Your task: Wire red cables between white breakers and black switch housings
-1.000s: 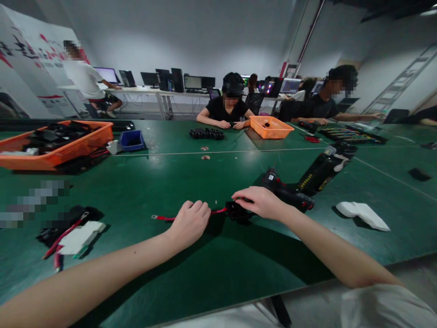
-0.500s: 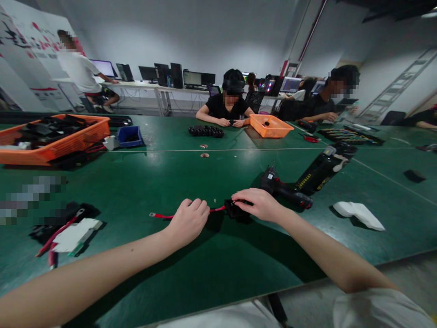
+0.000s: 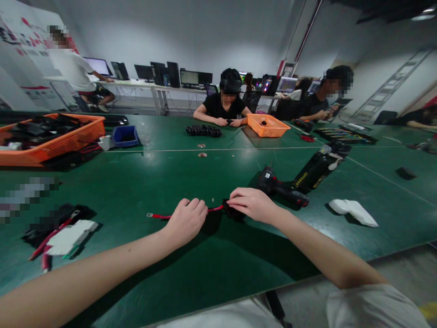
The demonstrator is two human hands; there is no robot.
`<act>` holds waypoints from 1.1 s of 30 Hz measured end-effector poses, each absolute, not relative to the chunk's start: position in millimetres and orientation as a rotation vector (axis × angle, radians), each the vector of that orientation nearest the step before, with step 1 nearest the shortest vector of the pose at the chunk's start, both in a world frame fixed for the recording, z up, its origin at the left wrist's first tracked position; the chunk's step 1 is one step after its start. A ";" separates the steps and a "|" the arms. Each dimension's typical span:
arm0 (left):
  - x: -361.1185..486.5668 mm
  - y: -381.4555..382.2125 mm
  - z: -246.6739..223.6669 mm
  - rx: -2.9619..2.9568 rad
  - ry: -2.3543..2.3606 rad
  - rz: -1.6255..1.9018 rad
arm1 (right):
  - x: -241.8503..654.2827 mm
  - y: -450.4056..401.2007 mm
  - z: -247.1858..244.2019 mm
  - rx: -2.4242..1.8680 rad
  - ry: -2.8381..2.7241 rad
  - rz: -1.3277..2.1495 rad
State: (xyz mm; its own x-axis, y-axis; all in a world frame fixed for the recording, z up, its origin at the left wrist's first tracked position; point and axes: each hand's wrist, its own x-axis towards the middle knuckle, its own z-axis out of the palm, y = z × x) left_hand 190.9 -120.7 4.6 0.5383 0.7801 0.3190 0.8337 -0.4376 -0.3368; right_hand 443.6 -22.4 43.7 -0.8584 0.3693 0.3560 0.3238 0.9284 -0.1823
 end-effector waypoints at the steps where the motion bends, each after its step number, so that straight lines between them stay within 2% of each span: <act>1: 190.8 -120.8 4.7 -2.327 -1.310 -0.159 | 443.6 -22.4 43.2 -0.493 -2.703 0.130; 6: 190.3 -121.3 6.1 -2.323 -1.303 -0.150 | 443.5 -23.4 42.4 -0.495 -2.712 0.009; 23: 191.7 -121.7 7.3 -2.315 -1.318 -0.141 | 451.9 -23.3 44.7 -0.388 -2.678 0.151; 33: 193.5 -121.3 8.4 -2.307 -1.311 -0.117 | 453.7 -15.3 30.9 -0.313 -2.744 0.109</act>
